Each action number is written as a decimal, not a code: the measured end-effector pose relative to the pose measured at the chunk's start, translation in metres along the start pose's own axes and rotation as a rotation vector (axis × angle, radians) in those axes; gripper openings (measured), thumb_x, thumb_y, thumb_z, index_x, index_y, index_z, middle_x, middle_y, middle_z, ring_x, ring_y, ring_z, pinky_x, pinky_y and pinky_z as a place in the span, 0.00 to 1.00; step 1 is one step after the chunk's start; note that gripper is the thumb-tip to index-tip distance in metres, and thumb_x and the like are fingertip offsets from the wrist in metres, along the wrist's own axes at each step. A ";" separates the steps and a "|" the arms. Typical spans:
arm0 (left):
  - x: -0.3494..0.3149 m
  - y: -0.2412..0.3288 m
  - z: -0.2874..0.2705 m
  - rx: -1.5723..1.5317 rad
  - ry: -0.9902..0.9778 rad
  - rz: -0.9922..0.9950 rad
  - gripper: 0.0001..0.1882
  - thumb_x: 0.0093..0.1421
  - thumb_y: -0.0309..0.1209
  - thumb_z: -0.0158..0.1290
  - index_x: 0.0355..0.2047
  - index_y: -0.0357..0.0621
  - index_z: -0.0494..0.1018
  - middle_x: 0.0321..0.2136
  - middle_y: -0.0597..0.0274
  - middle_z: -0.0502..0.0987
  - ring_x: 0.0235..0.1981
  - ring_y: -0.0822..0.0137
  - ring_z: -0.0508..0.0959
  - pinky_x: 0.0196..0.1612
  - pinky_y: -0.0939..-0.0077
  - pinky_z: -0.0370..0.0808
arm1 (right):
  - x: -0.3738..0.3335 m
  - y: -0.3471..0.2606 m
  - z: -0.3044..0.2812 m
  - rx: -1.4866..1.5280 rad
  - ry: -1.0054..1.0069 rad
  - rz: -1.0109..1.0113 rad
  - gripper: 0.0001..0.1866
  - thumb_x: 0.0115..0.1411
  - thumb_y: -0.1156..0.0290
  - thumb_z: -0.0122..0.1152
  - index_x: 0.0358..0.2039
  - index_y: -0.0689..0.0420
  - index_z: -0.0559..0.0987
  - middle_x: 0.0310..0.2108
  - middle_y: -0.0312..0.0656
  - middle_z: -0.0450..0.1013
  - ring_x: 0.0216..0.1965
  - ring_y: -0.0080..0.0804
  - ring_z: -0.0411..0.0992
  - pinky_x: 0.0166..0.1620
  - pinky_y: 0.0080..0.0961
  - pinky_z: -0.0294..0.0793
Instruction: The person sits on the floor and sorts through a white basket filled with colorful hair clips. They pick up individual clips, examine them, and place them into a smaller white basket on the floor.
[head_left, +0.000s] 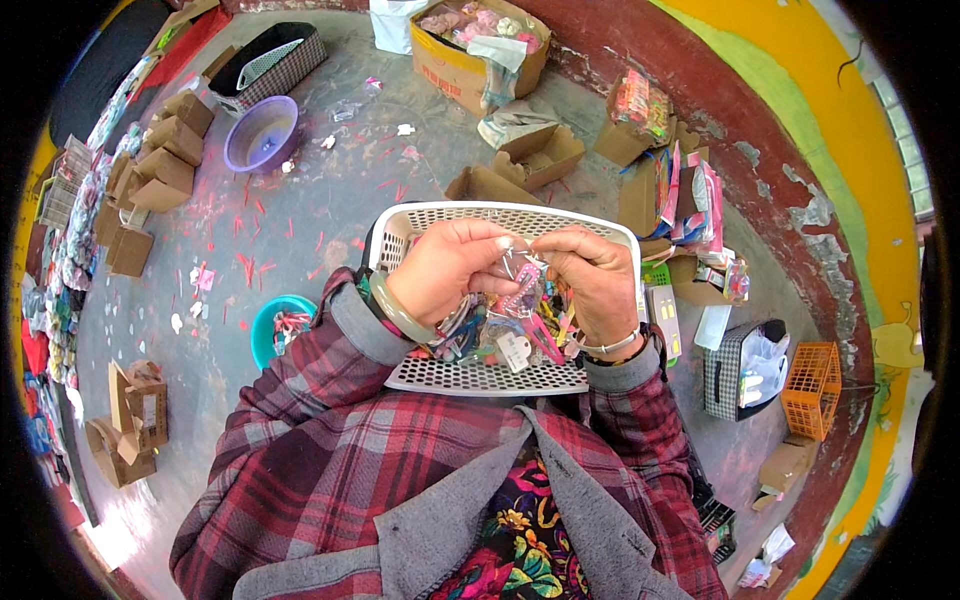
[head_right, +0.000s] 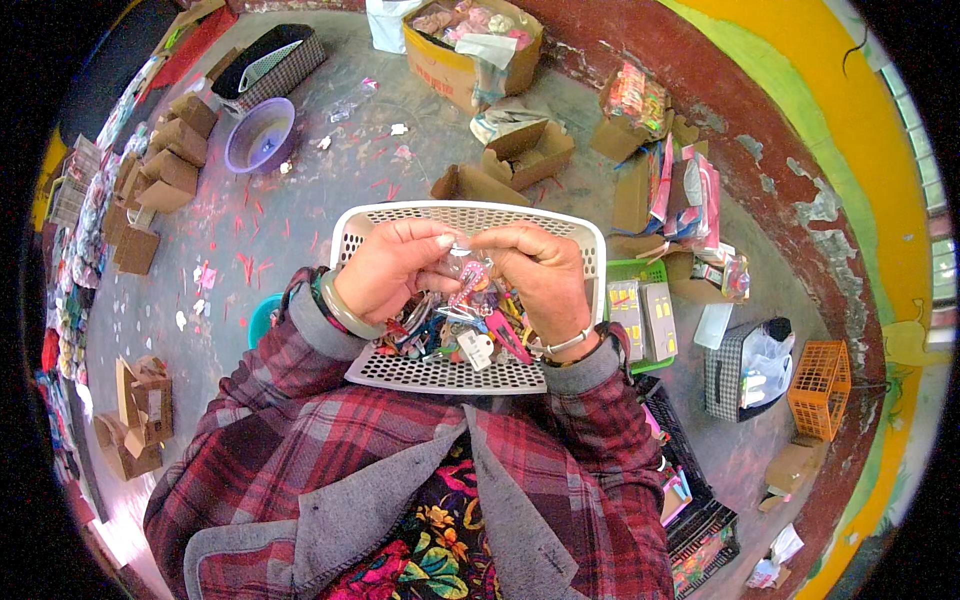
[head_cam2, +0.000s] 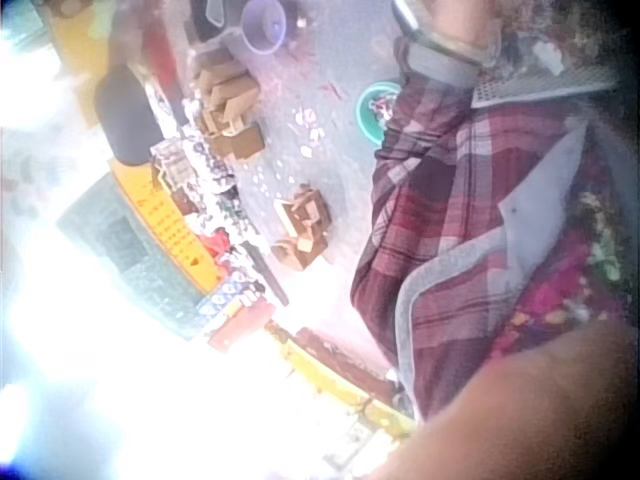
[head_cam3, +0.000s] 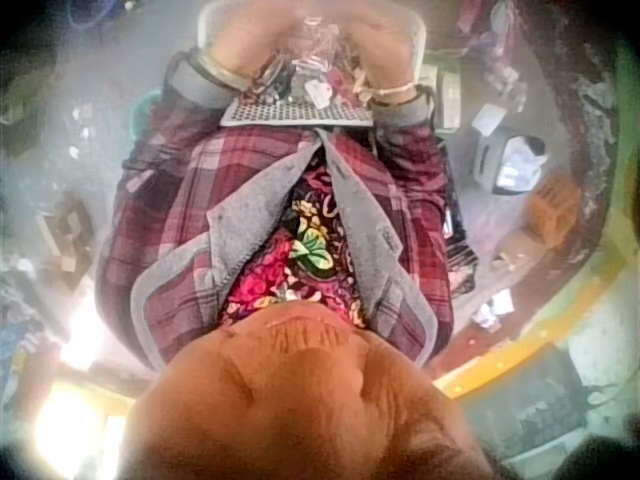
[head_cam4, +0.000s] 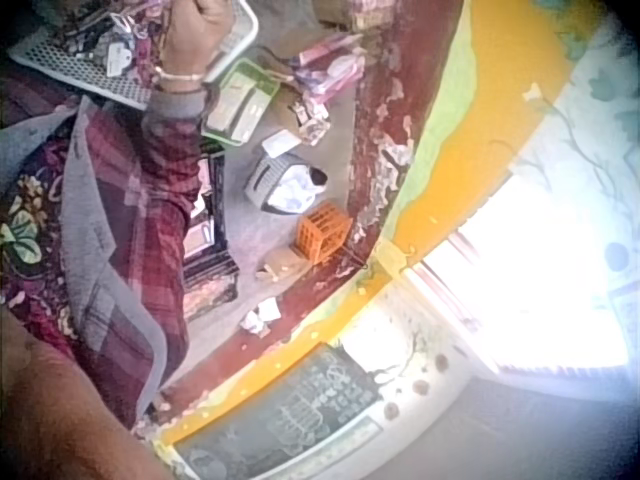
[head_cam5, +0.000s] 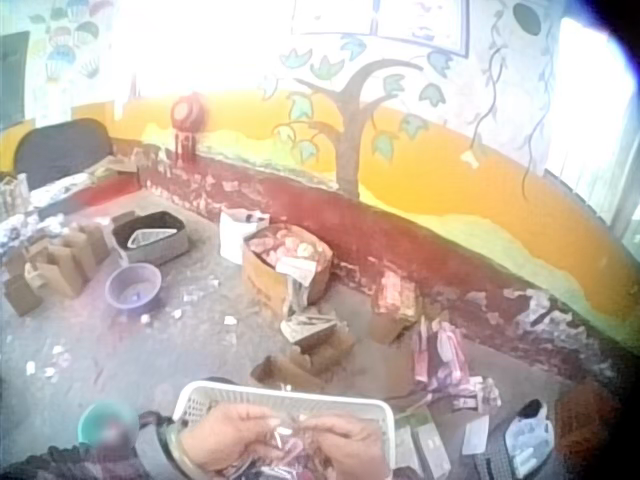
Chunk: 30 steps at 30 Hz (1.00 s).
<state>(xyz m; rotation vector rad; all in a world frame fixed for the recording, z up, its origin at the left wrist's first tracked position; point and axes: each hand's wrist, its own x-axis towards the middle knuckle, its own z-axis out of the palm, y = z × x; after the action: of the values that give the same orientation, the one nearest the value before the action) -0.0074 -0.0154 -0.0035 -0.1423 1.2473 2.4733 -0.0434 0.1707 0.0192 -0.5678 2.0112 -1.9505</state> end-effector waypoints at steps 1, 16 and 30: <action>0.000 0.000 -0.001 -0.030 -0.015 -0.006 0.12 0.61 0.27 0.45 0.42 0.33 0.70 0.35 0.56 0.75 0.34 0.66 0.78 0.36 0.78 0.79 | 0.001 0.002 -0.001 -0.053 -0.003 -0.019 0.13 0.48 0.84 0.49 0.32 0.62 0.80 0.28 0.37 0.73 0.29 0.21 0.69 0.33 0.15 0.67; 0.001 -0.001 0.000 0.076 0.066 0.039 0.09 0.59 0.27 0.49 0.37 0.35 0.72 0.30 0.59 0.76 0.28 0.71 0.78 0.30 0.82 0.79 | 0.002 0.009 0.003 -0.262 0.033 -0.233 0.13 0.45 0.87 0.48 0.29 0.62 0.79 0.29 0.38 0.73 0.31 0.23 0.70 0.35 0.18 0.69; 0.000 -0.008 0.003 0.385 0.024 0.242 0.09 0.61 0.26 0.46 0.38 0.33 0.71 0.31 0.60 0.76 0.30 0.72 0.77 0.32 0.81 0.78 | 0.004 0.010 0.004 0.107 0.037 0.086 0.06 0.53 0.73 0.61 0.29 0.62 0.77 0.22 0.29 0.70 0.23 0.13 0.63 0.25 0.11 0.61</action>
<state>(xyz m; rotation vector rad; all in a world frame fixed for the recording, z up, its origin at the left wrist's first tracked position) -0.0038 -0.0083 -0.0075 0.0855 1.8162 2.3695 -0.0457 0.1656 0.0088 -0.4166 1.9058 -2.0161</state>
